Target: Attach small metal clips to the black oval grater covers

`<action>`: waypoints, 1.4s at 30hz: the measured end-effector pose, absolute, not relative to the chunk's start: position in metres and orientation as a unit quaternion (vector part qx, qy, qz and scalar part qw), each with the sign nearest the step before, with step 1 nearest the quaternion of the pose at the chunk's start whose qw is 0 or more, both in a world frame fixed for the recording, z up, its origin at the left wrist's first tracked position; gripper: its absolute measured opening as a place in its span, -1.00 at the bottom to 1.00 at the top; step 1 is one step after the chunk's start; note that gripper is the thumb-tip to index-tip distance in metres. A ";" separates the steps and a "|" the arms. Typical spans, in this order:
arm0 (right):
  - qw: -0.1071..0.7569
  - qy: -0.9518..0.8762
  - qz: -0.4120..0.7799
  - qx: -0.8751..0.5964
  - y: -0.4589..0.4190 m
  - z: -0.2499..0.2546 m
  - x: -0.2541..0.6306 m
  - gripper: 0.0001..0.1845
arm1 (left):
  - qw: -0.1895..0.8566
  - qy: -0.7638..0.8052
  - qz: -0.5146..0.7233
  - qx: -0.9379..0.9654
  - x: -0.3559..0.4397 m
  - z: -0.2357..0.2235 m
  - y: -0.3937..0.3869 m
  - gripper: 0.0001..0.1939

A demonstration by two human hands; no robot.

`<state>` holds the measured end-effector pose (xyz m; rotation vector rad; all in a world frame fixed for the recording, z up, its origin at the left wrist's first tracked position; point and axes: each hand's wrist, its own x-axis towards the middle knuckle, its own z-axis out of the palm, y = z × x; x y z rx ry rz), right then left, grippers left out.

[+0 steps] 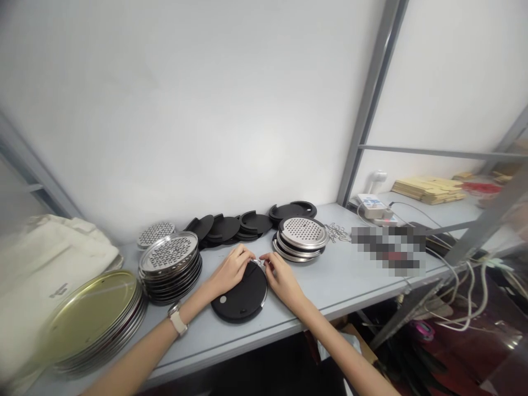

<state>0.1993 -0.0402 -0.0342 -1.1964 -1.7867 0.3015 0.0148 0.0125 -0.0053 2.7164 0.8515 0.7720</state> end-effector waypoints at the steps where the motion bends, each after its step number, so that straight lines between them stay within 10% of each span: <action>1: 0.467 -0.728 0.123 -0.487 -0.040 -0.034 0.199 -0.77 | 0.095 0.288 0.259 0.917 0.015 -0.006 0.013 -0.75; 42: 0.445 -0.748 0.148 -0.469 -0.037 -0.038 0.199 -0.85 | 0.136 0.286 0.284 0.905 0.017 -0.009 0.018 -0.79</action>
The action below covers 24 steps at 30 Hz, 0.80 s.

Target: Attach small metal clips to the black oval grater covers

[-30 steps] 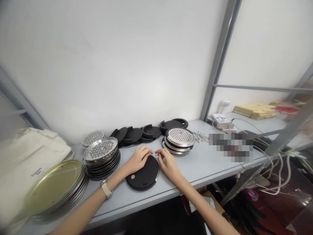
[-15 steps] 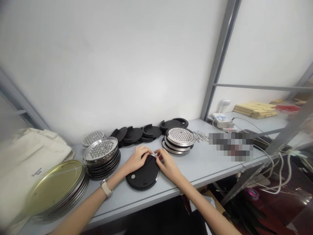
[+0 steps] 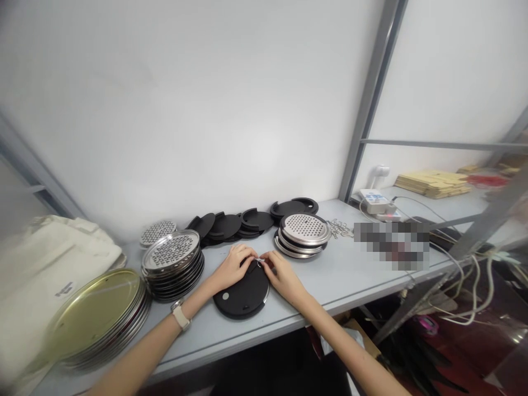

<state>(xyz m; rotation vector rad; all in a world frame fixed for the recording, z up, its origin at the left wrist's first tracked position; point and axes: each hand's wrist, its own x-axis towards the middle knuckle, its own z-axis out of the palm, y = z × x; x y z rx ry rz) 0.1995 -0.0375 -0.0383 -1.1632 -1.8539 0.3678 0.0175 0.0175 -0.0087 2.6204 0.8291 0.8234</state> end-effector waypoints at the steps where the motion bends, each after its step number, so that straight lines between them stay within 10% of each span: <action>1: 0.446 -0.748 0.147 -0.470 -0.037 -0.039 0.200 -0.86 | 0.136 0.285 0.285 0.905 0.018 -0.009 0.017 -0.80; 24: 0.437 -0.749 0.155 -0.473 -0.037 -0.037 0.200 -0.83 | 0.146 0.281 0.288 0.904 0.018 -0.001 0.014 -0.83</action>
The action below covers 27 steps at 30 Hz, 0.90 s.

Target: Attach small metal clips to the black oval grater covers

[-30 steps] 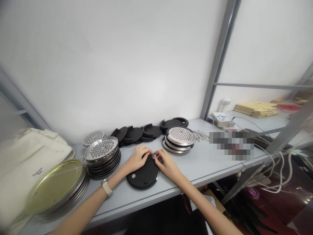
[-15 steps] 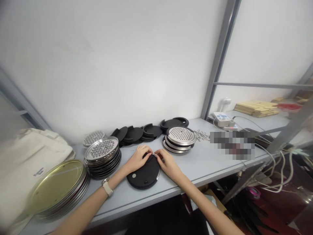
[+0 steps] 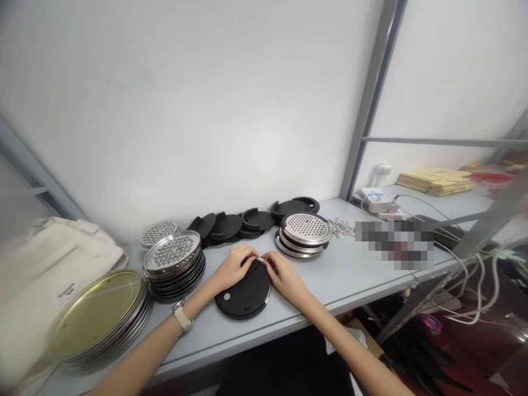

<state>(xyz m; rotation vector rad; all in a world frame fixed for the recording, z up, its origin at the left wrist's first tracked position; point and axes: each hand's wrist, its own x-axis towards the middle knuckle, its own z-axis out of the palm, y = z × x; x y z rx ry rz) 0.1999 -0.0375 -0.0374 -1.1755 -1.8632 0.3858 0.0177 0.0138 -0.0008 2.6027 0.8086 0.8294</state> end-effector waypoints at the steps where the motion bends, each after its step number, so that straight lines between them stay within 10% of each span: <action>1: 0.437 -0.750 0.155 -0.473 -0.037 -0.037 0.200 -0.83 | 0.145 0.281 0.288 0.904 0.018 -0.001 0.014 -0.83; 27: 0.448 -0.748 0.125 -0.474 -0.037 -0.042 0.198 -0.79 | 0.133 0.277 0.285 0.908 0.016 -0.006 0.015 -0.77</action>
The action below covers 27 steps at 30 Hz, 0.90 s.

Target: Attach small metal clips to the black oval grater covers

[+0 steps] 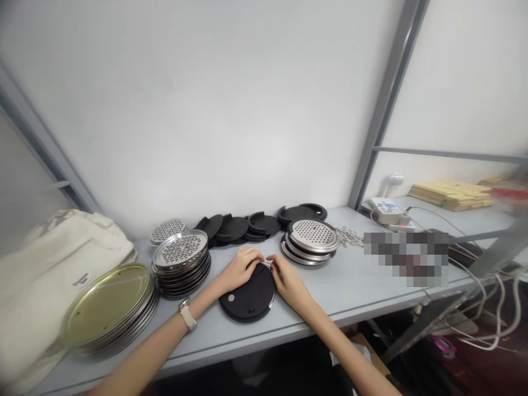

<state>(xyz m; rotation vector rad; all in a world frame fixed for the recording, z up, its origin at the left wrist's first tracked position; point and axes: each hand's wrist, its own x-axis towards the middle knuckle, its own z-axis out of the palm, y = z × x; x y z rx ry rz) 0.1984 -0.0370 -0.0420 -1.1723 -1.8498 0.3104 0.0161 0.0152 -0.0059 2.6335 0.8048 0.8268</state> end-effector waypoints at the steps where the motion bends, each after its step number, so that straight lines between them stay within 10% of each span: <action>1: 0.448 -0.748 0.127 -0.473 -0.037 -0.042 0.198 -0.79 | 0.130 0.279 0.286 0.908 0.016 -0.006 0.015 -0.77; 27: 0.429 -0.759 0.127 -0.473 -0.039 -0.037 0.200 -0.67 | 0.107 0.281 0.287 0.909 0.019 -0.008 0.014 -0.80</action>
